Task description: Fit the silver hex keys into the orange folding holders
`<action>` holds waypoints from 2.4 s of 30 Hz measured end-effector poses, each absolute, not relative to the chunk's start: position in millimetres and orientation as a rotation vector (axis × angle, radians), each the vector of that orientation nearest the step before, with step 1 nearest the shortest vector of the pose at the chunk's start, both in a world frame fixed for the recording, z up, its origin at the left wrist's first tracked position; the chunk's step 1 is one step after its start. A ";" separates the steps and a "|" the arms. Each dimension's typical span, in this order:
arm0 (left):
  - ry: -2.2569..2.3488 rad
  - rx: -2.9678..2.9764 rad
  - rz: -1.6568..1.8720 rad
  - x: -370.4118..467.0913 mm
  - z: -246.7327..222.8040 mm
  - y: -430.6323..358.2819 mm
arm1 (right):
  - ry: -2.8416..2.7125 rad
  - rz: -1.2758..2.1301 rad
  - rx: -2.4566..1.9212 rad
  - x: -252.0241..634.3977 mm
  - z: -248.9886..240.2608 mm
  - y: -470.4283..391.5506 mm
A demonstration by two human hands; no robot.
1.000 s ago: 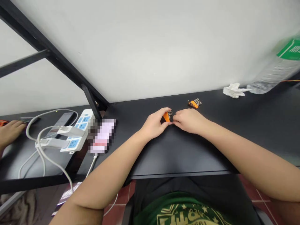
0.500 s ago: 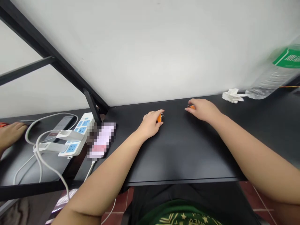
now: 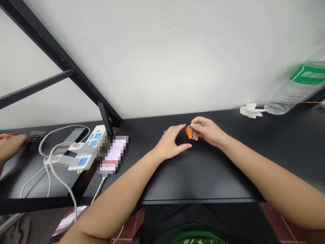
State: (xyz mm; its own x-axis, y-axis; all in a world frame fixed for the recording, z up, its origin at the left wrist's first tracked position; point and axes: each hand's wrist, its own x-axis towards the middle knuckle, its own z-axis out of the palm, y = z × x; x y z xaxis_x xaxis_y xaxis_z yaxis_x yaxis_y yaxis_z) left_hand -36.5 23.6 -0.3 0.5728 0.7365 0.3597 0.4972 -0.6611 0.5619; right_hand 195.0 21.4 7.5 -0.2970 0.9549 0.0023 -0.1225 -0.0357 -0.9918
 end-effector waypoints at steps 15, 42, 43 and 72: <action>0.917 2.247 0.843 -31.6 7.9 19.7 | -1.284 1.760 -0.889 191.4 1.0 18.9; 0.952 2.198 0.646 -31.2 8.1 18.7 | -1.658 1.710 -0.933 207.4 12.5 19.6; 0.954 2.196 0.641 -31.0 8.7 18.3 | -1.681 1.687 -0.943 208.2 12.7 19.6; 0.993 2.040 0.572 -29.4 12.1 17.0 | -1.462 1.676 -0.903 207.3 15.0 16.5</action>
